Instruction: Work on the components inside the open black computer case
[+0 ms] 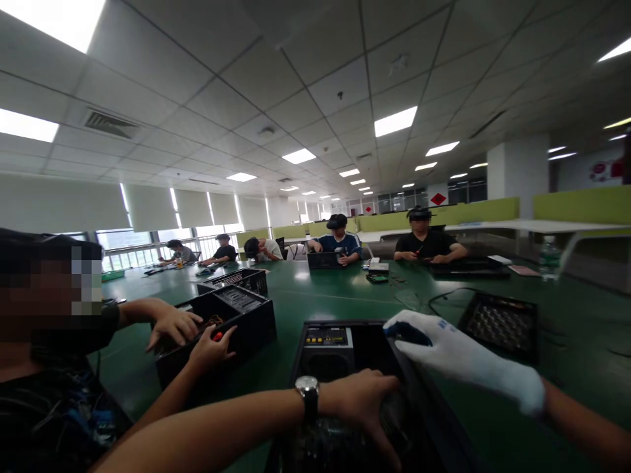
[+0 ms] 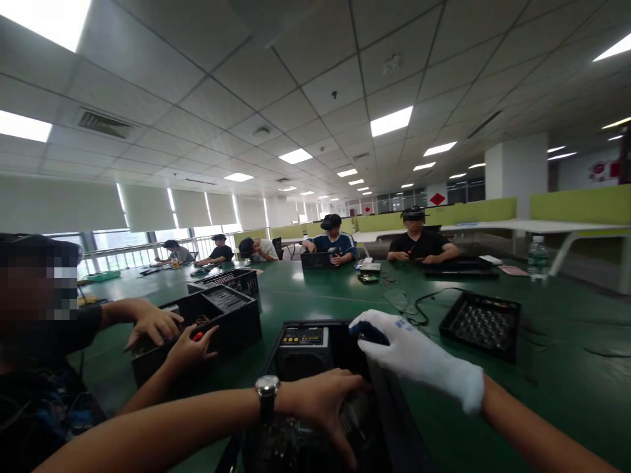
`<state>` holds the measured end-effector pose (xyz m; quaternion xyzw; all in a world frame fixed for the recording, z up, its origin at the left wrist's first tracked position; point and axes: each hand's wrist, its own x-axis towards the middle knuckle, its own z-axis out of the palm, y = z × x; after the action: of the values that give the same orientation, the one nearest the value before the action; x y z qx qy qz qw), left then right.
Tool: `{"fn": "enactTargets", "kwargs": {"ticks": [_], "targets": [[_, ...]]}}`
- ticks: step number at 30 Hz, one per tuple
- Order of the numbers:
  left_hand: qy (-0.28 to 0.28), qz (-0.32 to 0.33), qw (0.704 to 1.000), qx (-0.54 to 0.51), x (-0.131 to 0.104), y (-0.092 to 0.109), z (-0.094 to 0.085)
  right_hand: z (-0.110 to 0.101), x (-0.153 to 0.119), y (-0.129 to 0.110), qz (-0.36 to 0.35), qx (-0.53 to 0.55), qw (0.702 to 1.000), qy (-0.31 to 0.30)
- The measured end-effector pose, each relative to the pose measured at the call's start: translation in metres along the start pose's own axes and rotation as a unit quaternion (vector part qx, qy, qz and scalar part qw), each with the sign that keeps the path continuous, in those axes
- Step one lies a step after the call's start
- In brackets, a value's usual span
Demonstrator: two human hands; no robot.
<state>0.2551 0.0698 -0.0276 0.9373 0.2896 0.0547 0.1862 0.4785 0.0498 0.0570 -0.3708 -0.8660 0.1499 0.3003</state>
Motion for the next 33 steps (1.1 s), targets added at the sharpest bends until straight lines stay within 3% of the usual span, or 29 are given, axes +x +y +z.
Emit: {"fn": "enactTargets", "kwargs": {"ticks": [5,8,10,12,14,17,19,22,26,29,33], "targets": [[0.049,-0.037,0.989,-0.133,-0.041,-0.005,-0.008,0.004,-0.011,0.008,0.038,0.012,0.999,0.025],[0.067,-0.025,0.987,-0.143,-0.049,-0.010,-0.009,0.012,-0.014,0.008,0.046,0.010,0.999,0.027],[0.065,-0.054,0.988,-0.126,-0.051,-0.014,-0.011,0.016,-0.014,0.007,0.047,0.009,0.999,0.026],[0.040,-0.093,0.993,-0.061,-0.055,-0.017,-0.017,0.017,-0.013,0.005,0.039,0.010,0.999,0.028],[0.006,-0.107,0.992,0.072,-0.063,-0.017,-0.028,0.017,-0.013,0.004,0.030,0.011,0.999,0.028],[-0.039,-0.095,0.954,0.282,-0.080,-0.007,-0.045,0.016,-0.014,0.006,0.025,0.000,0.999,0.029],[-0.071,-0.093,0.935,0.334,-0.085,0.002,-0.050,0.018,-0.012,0.008,0.027,-0.008,0.999,0.027],[-0.076,-0.077,0.941,0.320,-0.078,0.009,-0.045,0.026,-0.006,0.008,0.013,-0.011,1.000,0.015],[-0.096,-0.077,0.939,0.320,-0.060,-0.002,-0.022,0.047,0.006,0.000,-0.031,-0.066,0.994,-0.087],[-0.147,-0.122,0.932,0.309,-0.053,-0.018,-0.009,0.064,0.011,-0.008,-0.052,-0.179,0.962,-0.202],[-0.158,-0.099,0.938,0.294,-0.052,-0.034,-0.007,0.083,0.016,-0.017,-0.035,-0.275,0.922,-0.269]]}}
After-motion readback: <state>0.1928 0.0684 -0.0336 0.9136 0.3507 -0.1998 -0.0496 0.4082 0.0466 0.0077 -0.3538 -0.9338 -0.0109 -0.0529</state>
